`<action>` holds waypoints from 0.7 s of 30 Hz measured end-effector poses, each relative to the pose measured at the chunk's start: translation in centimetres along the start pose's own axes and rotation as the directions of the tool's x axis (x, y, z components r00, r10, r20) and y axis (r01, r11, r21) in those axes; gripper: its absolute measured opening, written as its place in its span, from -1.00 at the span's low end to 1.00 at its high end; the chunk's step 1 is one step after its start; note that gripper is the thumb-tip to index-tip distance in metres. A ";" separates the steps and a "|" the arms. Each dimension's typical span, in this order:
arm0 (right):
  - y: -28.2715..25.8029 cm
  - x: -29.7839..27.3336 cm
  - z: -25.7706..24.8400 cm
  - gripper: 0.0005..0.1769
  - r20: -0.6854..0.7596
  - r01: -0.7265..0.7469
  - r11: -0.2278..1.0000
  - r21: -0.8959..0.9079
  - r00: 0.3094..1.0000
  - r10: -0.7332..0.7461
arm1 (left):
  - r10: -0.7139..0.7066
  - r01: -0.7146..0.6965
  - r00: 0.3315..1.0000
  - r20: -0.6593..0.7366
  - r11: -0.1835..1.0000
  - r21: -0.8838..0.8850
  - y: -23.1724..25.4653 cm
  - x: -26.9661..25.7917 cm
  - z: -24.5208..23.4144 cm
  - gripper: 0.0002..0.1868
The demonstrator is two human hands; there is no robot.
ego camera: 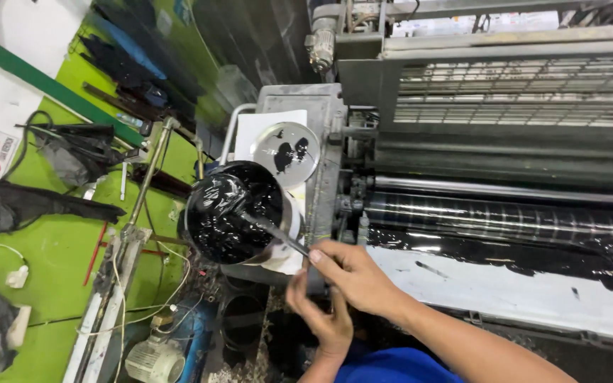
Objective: Adding and spreading black ink onto the rollers of an offset printing machine using a spatula.
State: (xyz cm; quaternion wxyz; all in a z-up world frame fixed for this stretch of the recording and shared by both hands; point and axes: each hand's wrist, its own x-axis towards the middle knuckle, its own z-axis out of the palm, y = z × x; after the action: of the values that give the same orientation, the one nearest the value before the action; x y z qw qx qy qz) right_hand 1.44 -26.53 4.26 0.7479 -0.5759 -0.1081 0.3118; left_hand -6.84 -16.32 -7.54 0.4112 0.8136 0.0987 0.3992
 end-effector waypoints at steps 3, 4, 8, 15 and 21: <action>-2.7 -2.3 -2.0 -0.66 -0.142 0.246 0.869 -0.429 0.932 -0.334 | 0.037 -0.009 0.977 0.209 0.991 -0.133 -1.1 -1.8 2.5 -0.37; -2.1 -3.6 -3.5 -0.69 -0.101 0.304 0.842 -0.446 0.918 -0.384 | 0.069 -0.030 0.953 0.295 0.990 -0.135 -1.7 -2.8 3.3 -0.44; -2.1 -11.4 -11.4 -0.73 -0.087 0.252 0.694 -0.674 0.906 -0.413 | 0.264 -0.233 0.874 0.409 0.964 -0.126 1.2 -2.8 4.8 -0.67; -8.1 -25.8 -23.4 -0.63 -0.415 -0.291 0.454 -0.842 0.887 -0.201 | 0.172 -0.075 0.861 0.479 0.974 -0.214 0.9 -3.9 8.9 -0.65; -14.4 -28.6 -28.2 -0.60 -0.627 -0.551 -0.413 -0.725 0.776 0.066 | 0.296 -0.243 0.871 0.391 0.953 -0.179 -0.1 -4.4 11.5 -0.63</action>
State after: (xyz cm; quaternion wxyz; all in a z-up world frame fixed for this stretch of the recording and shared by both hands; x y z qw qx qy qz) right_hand -1.26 -67.86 14.48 -0.1403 -0.9675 -0.0149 0.2101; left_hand -1.36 -25.15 -14.06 0.4128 0.8580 -0.1302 0.2766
